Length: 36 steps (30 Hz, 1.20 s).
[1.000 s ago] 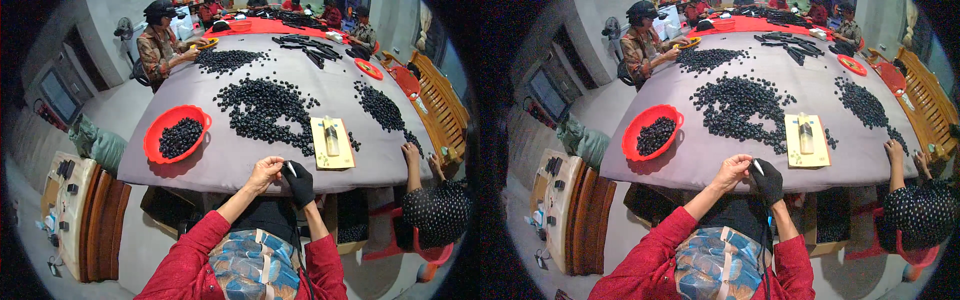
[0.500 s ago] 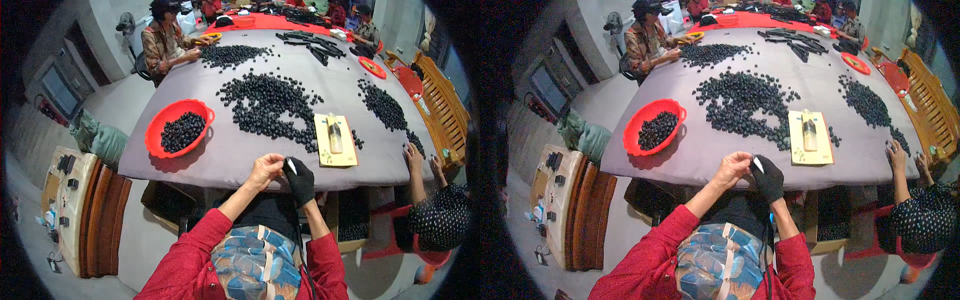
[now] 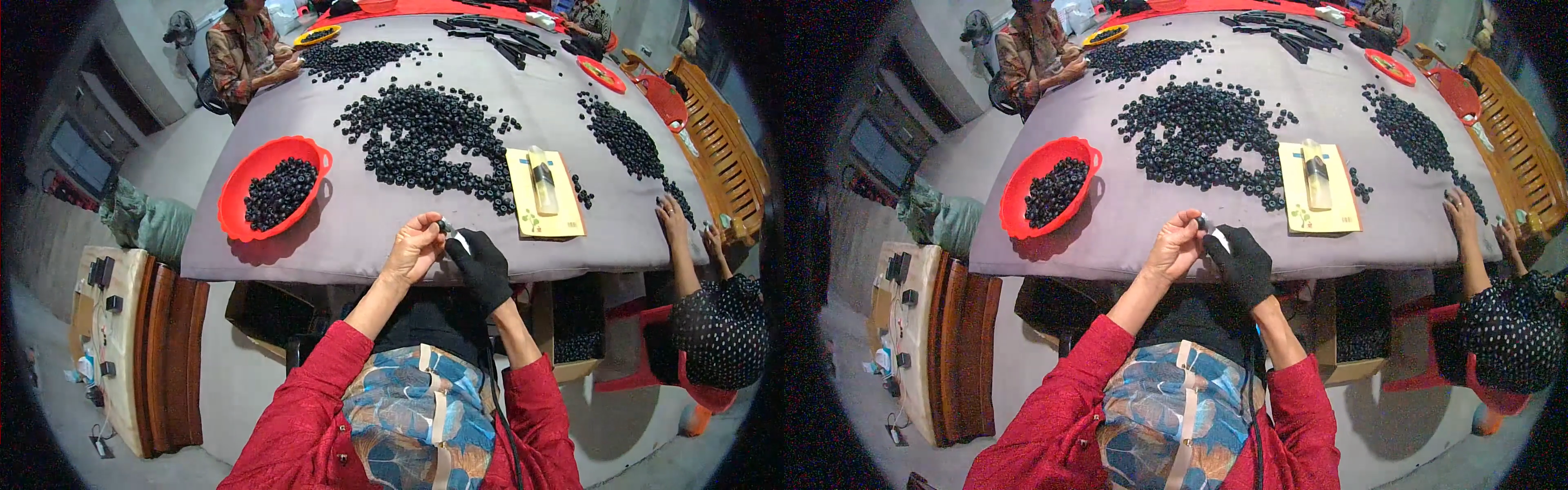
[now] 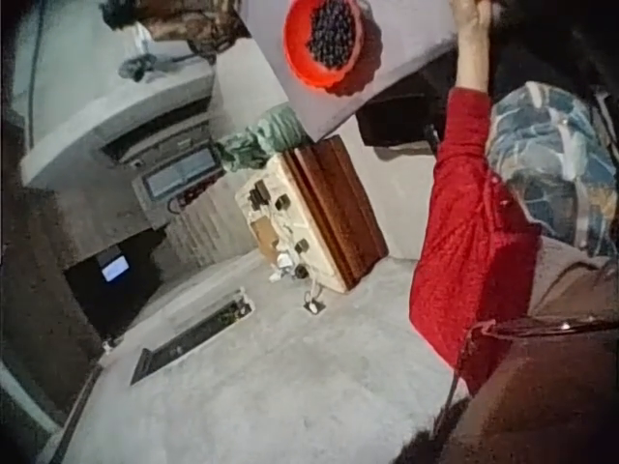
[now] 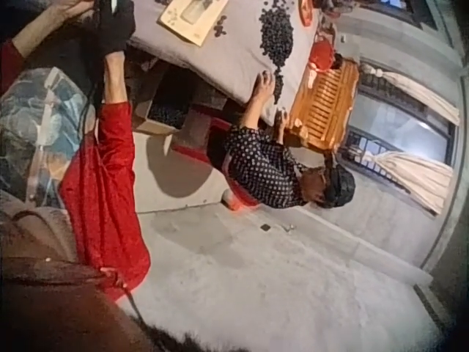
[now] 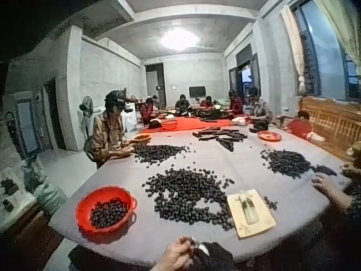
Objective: Sorting and processing small black plastic components at a workshop table.
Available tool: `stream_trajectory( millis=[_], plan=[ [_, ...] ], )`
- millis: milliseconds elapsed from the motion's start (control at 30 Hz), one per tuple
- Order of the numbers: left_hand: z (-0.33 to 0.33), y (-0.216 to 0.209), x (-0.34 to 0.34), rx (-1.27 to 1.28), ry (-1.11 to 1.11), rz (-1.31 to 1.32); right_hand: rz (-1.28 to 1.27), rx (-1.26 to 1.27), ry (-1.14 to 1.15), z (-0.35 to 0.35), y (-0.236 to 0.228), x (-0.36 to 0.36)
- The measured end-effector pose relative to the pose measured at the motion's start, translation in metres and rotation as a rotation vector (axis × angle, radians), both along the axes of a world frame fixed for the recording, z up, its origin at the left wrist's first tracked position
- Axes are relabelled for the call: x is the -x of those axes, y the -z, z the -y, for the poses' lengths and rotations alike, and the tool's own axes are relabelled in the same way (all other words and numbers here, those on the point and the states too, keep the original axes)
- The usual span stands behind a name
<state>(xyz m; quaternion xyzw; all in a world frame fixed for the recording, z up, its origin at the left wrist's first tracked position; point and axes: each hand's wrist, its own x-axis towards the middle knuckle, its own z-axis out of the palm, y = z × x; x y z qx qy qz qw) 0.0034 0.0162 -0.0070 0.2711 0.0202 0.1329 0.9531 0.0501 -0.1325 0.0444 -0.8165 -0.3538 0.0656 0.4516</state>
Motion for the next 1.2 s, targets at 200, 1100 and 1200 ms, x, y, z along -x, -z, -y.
stream_trajectory(
  millis=[200,1100,1200],
  plan=[
    [0.003,0.000,0.000,-0.045,-0.005,-0.037,-0.102,-0.175,-0.005,0.000,0.011,0.001],
    [0.001,-0.002,0.005,-0.162,0.008,-0.026,0.198,-0.079,-0.124,0.002,0.003,0.003],
    [0.002,-0.002,0.005,-0.155,0.019,-0.008,0.141,-0.076,-0.112,0.002,0.009,0.002]
  ],
)
